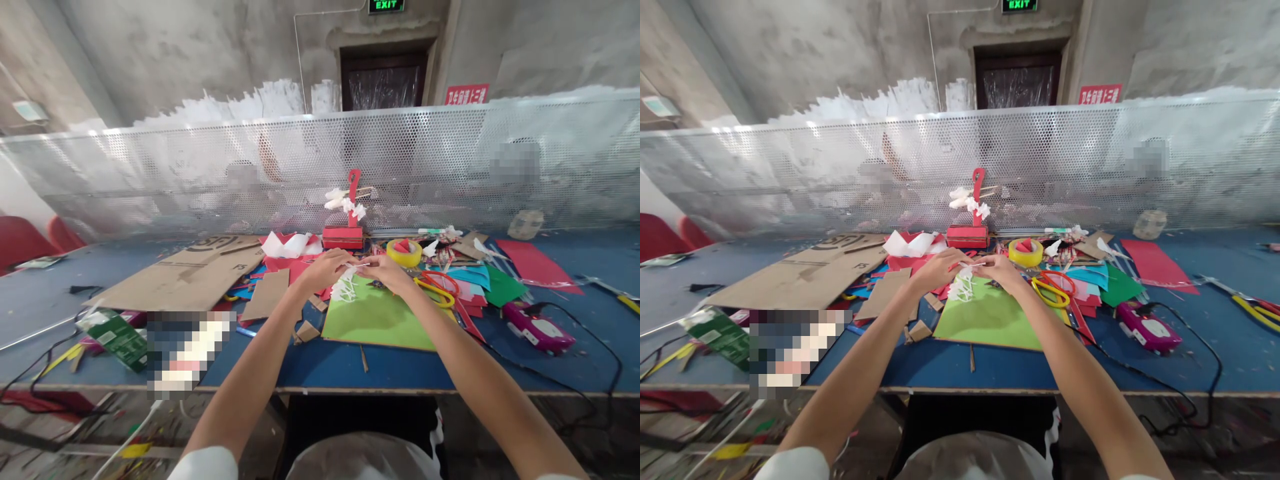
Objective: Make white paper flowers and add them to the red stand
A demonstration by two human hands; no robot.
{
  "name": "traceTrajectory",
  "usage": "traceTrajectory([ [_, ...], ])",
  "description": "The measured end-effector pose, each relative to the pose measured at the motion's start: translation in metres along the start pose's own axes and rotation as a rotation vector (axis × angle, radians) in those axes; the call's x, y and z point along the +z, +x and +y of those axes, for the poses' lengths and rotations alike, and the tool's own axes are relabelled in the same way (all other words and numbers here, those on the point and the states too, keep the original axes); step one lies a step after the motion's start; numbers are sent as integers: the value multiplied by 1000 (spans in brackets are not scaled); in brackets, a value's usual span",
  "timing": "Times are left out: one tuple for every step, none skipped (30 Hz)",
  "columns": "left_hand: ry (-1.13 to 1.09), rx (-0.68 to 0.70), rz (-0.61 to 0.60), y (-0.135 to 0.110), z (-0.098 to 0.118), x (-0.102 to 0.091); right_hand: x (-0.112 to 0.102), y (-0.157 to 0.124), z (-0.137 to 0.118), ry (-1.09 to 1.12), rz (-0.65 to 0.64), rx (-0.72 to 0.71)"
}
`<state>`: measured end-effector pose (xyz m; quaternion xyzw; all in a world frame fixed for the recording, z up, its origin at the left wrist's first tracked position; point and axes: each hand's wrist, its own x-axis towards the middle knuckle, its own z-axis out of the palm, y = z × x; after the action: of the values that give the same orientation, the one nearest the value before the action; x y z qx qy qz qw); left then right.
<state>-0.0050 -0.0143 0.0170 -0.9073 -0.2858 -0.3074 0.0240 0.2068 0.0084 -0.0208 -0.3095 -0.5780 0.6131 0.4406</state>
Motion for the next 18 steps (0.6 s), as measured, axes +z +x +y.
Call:
traceTrajectory([
  [7, 6, -2, 0, -1, 0, -1, 0, 1, 0, 1, -4],
  [13, 12, -3, 0, -1, 0, -1, 1, 1, -2, 3, -9],
  [18, 21, -4, 0, -2, 0, -1, 1, 1, -5, 7, -13],
  [20, 28, -10, 0, -3, 1, -1, 1, 2, -9, 13, -16],
  [22, 33, -20, 0, -3, 1, -1, 1, 2, -10, 21, -18],
  [21, 34, -32, 0, -3, 1, 0, 1, 1, -8, 31, -19],
  [19, 29, -44, 0, -2, 0, 1, 0, 0, -4, 41, -19],
  [12, 20, -47, 0, -1, -1, 1, -1, -1, 3, 50, -20],
  [1, 9, -36, 0, 1, -2, 2, -1, -2, 15, 57, -21],
  [-19, -2, -14, 0, 4, -4, 2, -2, -3, 31, 59, -21],
  [-48, -9, 15, -1, 6, -6, 3, -3, -5, 49, 57, -20],
  [-86, -15, 45, -1, 8, -8, 3, -3, -6, 68, 51, -17],
  [-129, -20, 63, -1, 10, -10, 3, -4, -8, 87, 43, -17],
  [-168, -25, 68, -1, 12, -12, 2, -4, -9, 105, 33, -18],
  [-201, -31, 60, -1, 13, -12, 2, -4, -9, 122, 24, -22],
  [-226, -37, 44, 0, 14, -11, 2, -4, -9, 138, 14, -28],
  [-241, -44, 30, 1, 14, -9, 1, -4, -9, 151, 4, -32],
  [-249, -51, 23, 2, 14, -7, 1, -4, -9, 162, -4, -33],
])
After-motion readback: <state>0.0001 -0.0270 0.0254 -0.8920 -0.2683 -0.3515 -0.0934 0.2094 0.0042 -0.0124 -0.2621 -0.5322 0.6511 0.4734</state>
